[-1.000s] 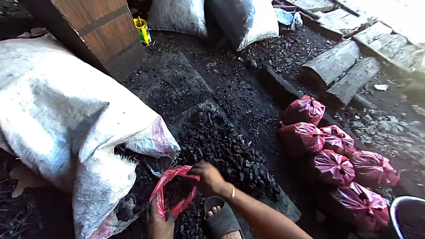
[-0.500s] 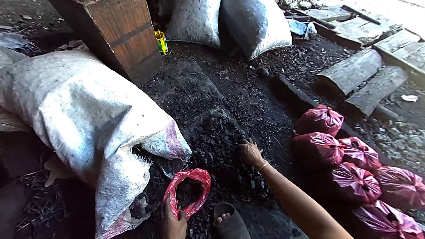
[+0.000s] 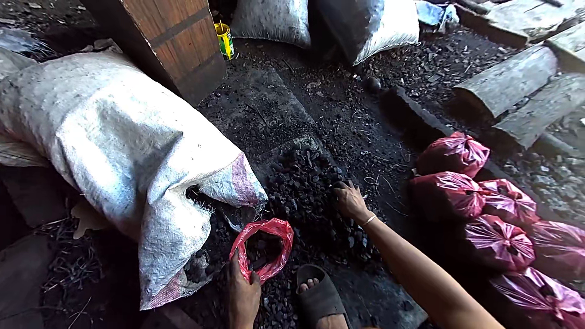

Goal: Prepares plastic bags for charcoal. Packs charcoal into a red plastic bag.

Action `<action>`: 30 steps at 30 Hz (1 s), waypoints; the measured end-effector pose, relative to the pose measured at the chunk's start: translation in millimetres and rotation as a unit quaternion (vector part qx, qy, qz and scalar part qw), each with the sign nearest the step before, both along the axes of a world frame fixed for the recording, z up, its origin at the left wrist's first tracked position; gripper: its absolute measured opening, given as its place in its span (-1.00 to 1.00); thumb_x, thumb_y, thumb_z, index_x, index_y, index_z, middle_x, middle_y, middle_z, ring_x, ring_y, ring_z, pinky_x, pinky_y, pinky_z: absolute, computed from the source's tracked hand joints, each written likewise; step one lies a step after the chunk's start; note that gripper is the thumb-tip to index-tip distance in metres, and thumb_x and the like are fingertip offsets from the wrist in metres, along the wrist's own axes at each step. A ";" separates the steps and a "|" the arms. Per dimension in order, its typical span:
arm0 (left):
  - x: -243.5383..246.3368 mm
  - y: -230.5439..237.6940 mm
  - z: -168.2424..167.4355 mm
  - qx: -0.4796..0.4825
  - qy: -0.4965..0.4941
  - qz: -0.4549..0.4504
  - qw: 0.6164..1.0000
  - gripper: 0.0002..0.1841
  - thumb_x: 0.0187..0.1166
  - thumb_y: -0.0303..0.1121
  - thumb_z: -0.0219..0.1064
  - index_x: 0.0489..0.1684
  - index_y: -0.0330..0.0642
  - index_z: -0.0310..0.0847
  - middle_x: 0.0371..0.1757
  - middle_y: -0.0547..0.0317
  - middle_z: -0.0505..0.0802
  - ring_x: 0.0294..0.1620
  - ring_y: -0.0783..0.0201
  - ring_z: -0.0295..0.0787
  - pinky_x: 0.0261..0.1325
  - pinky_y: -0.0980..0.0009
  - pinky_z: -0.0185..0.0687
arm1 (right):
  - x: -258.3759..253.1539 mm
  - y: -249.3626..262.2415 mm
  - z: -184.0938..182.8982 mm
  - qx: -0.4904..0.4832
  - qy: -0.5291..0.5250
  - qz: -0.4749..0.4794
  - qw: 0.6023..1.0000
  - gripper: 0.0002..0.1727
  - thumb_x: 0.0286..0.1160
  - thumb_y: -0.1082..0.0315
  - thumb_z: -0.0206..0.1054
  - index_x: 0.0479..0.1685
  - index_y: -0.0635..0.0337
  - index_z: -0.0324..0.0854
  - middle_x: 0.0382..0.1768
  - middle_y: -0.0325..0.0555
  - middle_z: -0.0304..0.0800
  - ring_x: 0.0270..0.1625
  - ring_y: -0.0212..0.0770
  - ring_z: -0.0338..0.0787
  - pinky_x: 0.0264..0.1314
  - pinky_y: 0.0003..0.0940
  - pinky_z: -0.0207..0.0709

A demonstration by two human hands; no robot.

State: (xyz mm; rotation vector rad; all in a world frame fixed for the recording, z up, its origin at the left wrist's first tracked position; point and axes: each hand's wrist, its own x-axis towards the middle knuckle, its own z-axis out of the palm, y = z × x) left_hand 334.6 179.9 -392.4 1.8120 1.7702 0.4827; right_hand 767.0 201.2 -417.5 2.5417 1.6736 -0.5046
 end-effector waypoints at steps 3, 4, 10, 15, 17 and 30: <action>2.8 0.0 2.9 -0.002 -0.002 0.001 1.000 -0.08 0.15 -0.43 0.51 0.75 -0.18 0.27 0.54 -0.26 0.60 0.52 -0.18 0.57 0.52 -0.09 0.52 | 7.6 -4.5 -0.1 0.068 0.018 -0.042 0.997 -0.58 0.36 -0.15 0.37 0.01 -0.12 0.85 0.43 -0.21 0.72 0.61 0.14 0.49 0.55 0.40 0.33; 2.4 0.0 4.7 -0.005 -0.004 0.003 1.000 -0.09 0.17 -0.43 0.51 0.75 -0.19 0.27 0.54 -0.26 0.60 0.53 -0.18 0.56 0.53 -0.09 0.51 | 6.5 -5.8 6.8 0.097 0.033 -0.057 0.993 -0.58 0.37 -0.18 0.37 -0.03 -0.14 0.85 0.41 -0.22 0.73 0.58 0.11 0.52 0.55 0.35 0.35; -0.4 0.5 0.6 0.006 -0.005 0.009 1.000 -0.10 0.18 -0.41 0.52 0.74 -0.17 0.28 0.55 -0.26 0.59 0.54 -0.19 0.55 0.53 -0.14 0.51 | -103.6 -16.0 44.6 0.170 0.273 0.071 0.944 -0.70 0.39 -0.08 0.50 -0.04 -0.18 0.85 0.27 -0.36 0.78 0.38 -0.32 0.70 0.48 -0.13 0.63; -6.7 -7.1 -1.2 0.016 0.005 0.003 1.000 -0.09 0.12 -0.44 0.50 0.73 -0.19 0.30 0.56 -0.29 0.58 0.56 -0.23 0.52 0.55 -0.16 0.48 | -241.7 -11.4 18.4 0.104 0.263 0.285 0.916 -0.65 0.33 -0.03 0.52 -0.02 -0.05 0.81 0.30 -0.18 0.78 0.45 -0.01 0.65 0.51 0.20 0.47; -11.5 -7.4 -1.3 0.023 0.003 -0.001 1.000 -0.08 0.09 -0.45 0.51 0.71 -0.23 0.31 0.56 -0.32 0.57 0.56 -0.25 0.52 0.54 -0.16 0.48 | -266.5 -7.9 4.6 0.123 0.266 0.311 0.904 -0.62 0.44 -0.07 0.46 0.11 -0.11 0.80 0.35 -0.21 0.76 0.51 -0.02 0.62 0.56 0.15 0.46; -10.1 -9.7 -18.1 0.018 -0.007 -0.014 1.000 -0.03 0.14 -0.34 0.50 0.80 -0.14 0.19 0.58 -0.30 0.55 0.57 -0.24 0.52 0.52 -0.20 0.48 | -8.9 -9.1 10.7 0.046 0.031 -0.180 0.982 -0.51 0.45 -0.18 0.34 0.23 -0.17 0.80 0.42 0.03 0.71 0.54 0.23 0.57 0.50 0.40 0.40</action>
